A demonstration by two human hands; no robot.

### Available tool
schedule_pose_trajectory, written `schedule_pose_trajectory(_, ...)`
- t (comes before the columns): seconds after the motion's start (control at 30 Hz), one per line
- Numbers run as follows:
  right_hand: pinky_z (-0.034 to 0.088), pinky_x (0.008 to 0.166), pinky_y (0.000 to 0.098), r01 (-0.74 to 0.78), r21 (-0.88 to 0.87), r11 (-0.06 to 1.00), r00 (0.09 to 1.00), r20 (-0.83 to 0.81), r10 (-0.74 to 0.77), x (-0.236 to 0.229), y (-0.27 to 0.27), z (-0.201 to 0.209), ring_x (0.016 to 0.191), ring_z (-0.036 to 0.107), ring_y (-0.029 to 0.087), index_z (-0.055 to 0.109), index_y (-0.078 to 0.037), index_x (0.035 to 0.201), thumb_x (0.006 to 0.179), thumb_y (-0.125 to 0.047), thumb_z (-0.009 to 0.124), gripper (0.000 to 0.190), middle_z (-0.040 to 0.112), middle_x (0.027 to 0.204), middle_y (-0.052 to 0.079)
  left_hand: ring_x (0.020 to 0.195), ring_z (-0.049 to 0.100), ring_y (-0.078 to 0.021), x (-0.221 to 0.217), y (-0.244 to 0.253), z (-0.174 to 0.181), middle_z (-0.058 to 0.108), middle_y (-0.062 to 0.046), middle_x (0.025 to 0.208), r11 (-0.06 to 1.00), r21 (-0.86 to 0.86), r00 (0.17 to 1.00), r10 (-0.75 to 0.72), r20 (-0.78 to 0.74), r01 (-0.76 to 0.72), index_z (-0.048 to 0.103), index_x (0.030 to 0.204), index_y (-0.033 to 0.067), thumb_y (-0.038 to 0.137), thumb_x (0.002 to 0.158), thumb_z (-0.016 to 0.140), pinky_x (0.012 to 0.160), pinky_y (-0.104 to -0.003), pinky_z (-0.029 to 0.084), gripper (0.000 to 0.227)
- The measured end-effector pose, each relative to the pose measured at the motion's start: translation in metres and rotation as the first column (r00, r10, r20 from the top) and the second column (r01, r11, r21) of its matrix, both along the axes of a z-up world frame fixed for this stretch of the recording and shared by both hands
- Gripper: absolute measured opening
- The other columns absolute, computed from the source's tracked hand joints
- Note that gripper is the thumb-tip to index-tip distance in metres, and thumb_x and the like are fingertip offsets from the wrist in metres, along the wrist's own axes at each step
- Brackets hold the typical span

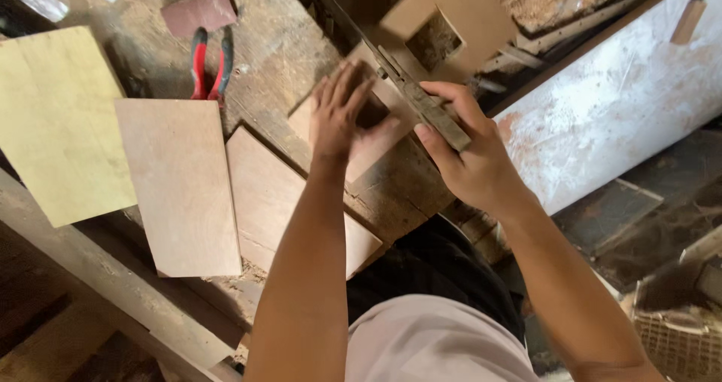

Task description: The person uses a hand saw to cut a rectangular hole in a small wooden board, then smooths the edges with sandpaper. The person holds the board steady with one hand while sawing and sanding with the other.

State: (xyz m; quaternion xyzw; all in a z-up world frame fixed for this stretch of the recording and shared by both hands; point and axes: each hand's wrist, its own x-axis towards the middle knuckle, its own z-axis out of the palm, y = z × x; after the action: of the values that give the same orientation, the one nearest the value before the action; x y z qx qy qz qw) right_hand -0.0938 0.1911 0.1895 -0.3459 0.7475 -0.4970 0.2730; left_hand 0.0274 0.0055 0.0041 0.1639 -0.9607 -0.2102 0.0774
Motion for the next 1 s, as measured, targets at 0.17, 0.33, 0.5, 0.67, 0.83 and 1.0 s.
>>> schedule_pose_trajectory(0.17,0.036,0.042,0.0288,-0.029,0.269,0.963,0.985,0.17,-0.017,0.004,0.023,0.028,0.045,0.049,0.01,0.047,-0.011,0.135,0.104,-0.025,0.059,0.036,0.06,0.063,0.003,0.149,0.04,-0.0289,-0.004,-0.002,-0.001,0.045,-0.007,0.16,0.999,0.028,0.996,0.012,0.086,-0.014,0.06,0.143,0.0252,0.08,0.079,0.07,0.125,-0.05,0.024,0.085)
schedule_pose_trajectory(0.33,0.04,0.035,0.0248,0.004,0.253,0.968,0.984,0.169,-0.048,0.022,0.044,0.056,0.044,0.054,0.007,0.046,-0.008,0.134,0.101,-0.021,0.059,0.038,0.064,0.064,0.001,0.152,0.038,-0.0254,-0.005,-0.001,-0.009,0.041,-0.005,0.164,0.994,-0.1,0.999,-0.039,0.027,0.041,0.056,0.149,0.0295,0.077,0.084,0.072,0.129,-0.049,0.024,0.082)
schedule_pose_trajectory(0.5,0.039,0.038,0.027,0.049,0.332,0.942,0.994,0.079,-0.08,0.006,0.029,0.032,0.044,0.058,0.008,0.047,-0.006,0.129,0.101,-0.019,0.059,0.033,0.065,0.064,0.0,0.148,0.039,-0.0262,-0.004,-0.002,-0.003,0.045,-0.008,0.158,0.999,0.023,0.997,-0.049,0.06,0.047,0.059,0.141,0.0289,0.077,0.078,0.076,0.125,-0.05,0.026,0.081)
schedule_pose_trajectory(0.67,0.046,0.049,0.0243,-0.013,0.039,0.999,1.0,-0.026,0.014,-0.02,-0.021,-0.038,0.064,0.06,0.01,0.046,-0.007,0.132,0.11,-0.016,0.058,0.026,0.064,0.085,0.005,0.149,0.039,-0.0247,-0.014,-0.008,0.009,0.046,-0.006,0.158,0.999,0.03,0.999,-0.041,0.029,0.04,0.063,0.139,0.0263,0.074,0.077,0.077,0.125,-0.048,0.026,0.08)
schedule_pose_trajectory(0.83,0.042,0.043,0.0244,-0.042,0.167,0.985,0.996,0.089,0.028,-0.016,-0.015,-0.034,0.052,0.057,0.009,0.047,-0.01,0.135,0.109,-0.019,0.058,0.03,0.063,0.07,0.003,0.151,0.04,-0.0238,-0.009,-0.004,0.011,0.045,-0.005,0.161,0.999,0.042,1.0,-0.004,0.024,0.004,0.063,0.142,0.0268,0.075,0.081,0.076,0.128,-0.047,0.026,0.079)
schedule_pose_trajectory(1.0,0.034,0.039,0.026,0.035,0.278,0.96,0.982,0.167,-0.084,0.008,0.065,0.023,0.043,0.051,0.006,0.052,-0.007,0.134,0.097,-0.015,0.062,0.039,0.063,0.061,0.002,0.148,0.043,-0.0256,-0.012,-0.006,0.01,0.046,-0.006,0.16,1.0,0.019,0.998,0.009,0.059,-0.01,0.064,0.137,0.0274,0.08,0.078,0.071,0.125,-0.047,0.028,0.08)
